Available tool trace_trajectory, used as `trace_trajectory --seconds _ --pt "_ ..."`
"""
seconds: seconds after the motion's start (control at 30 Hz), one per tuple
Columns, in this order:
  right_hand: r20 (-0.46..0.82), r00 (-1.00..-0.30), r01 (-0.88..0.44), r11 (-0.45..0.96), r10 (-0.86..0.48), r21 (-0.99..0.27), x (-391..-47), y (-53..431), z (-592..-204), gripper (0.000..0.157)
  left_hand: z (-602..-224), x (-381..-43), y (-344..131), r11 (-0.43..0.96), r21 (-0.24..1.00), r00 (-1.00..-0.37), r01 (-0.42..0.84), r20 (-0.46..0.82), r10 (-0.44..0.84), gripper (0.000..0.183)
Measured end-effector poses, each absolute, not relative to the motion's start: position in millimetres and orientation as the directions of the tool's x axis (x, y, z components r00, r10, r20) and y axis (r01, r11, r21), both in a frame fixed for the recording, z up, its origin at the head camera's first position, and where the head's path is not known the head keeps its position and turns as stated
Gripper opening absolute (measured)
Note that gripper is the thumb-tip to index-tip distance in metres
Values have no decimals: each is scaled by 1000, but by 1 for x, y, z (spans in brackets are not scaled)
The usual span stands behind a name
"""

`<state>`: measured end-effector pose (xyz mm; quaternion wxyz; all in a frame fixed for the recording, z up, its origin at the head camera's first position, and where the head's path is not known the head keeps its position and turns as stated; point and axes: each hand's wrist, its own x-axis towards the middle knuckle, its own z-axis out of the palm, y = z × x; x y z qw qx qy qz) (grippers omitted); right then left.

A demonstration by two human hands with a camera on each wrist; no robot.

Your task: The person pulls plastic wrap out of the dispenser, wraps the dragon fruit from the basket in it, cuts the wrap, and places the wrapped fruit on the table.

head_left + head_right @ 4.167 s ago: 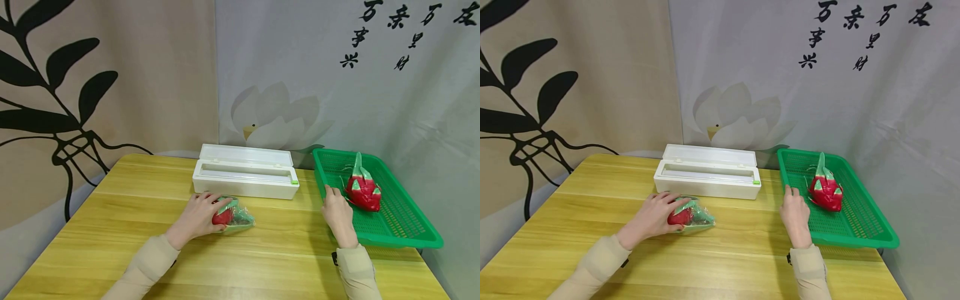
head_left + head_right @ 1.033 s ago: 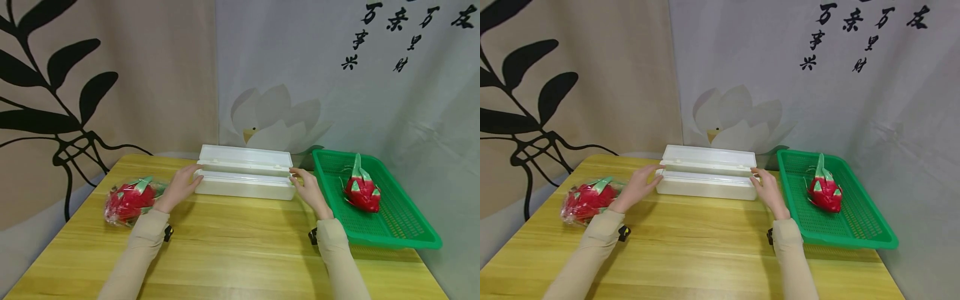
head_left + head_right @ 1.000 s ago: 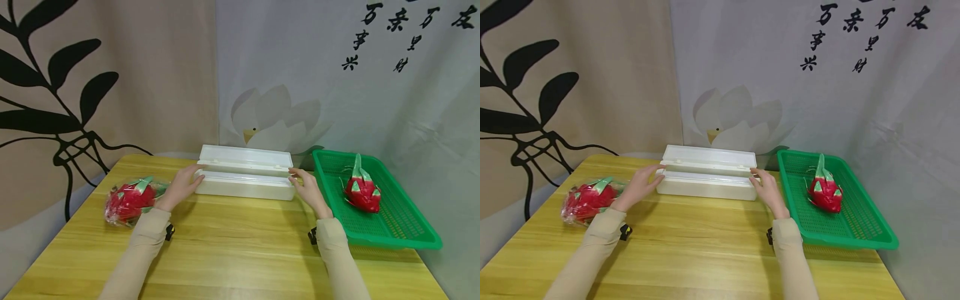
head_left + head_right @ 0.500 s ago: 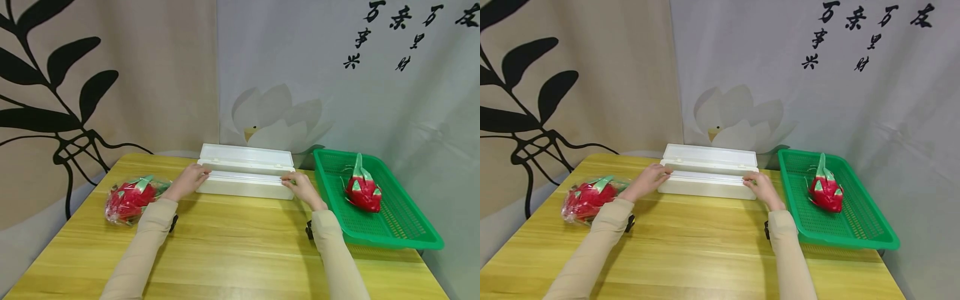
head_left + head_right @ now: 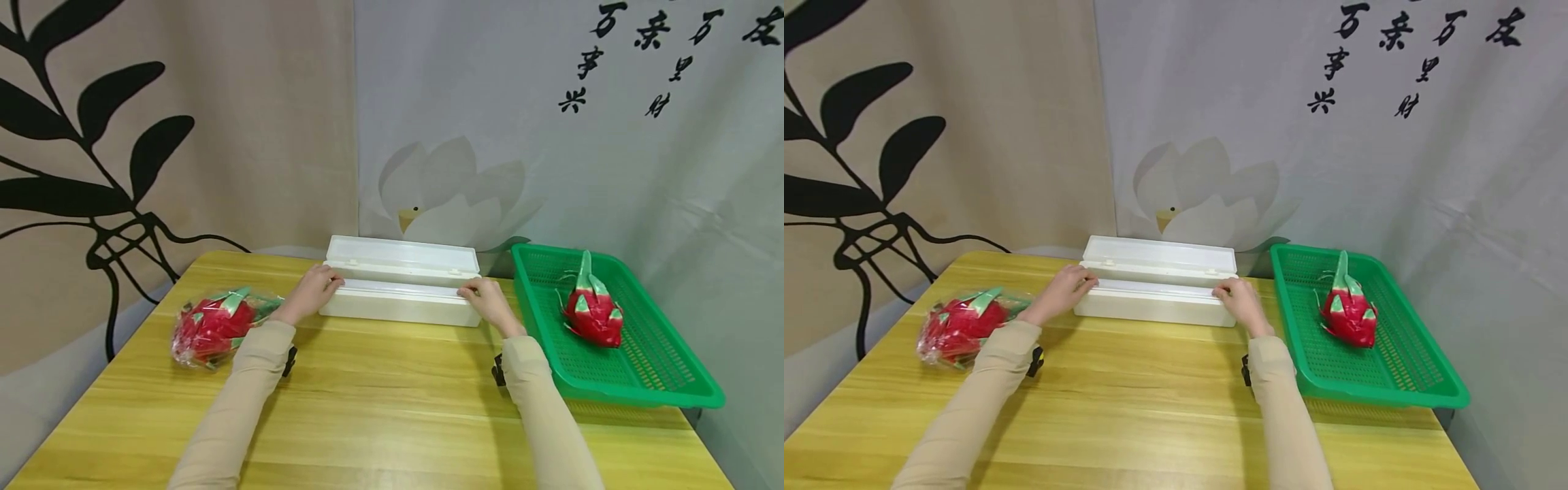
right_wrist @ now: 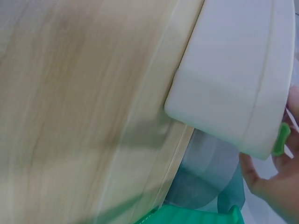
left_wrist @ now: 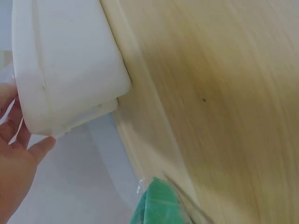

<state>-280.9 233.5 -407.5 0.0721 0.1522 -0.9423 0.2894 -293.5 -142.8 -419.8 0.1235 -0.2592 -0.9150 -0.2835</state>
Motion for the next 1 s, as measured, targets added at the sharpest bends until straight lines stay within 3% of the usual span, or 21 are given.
trace_trajectory --seconds 0.37,0.7,1.0 --pt "173 -947 -320 765 -270 -559 -281 235 -404 16 -419 -296 -141 677 539 -866 500 321 384 19" --pt "347 -921 -307 881 -178 -361 -284 225 -413 15 -425 -299 -135 688 530 -860 497 406 308 19" --pt "498 -859 -326 877 -119 -352 -284 221 -418 15 -425 -302 -133 671 574 -867 470 444 228 17"
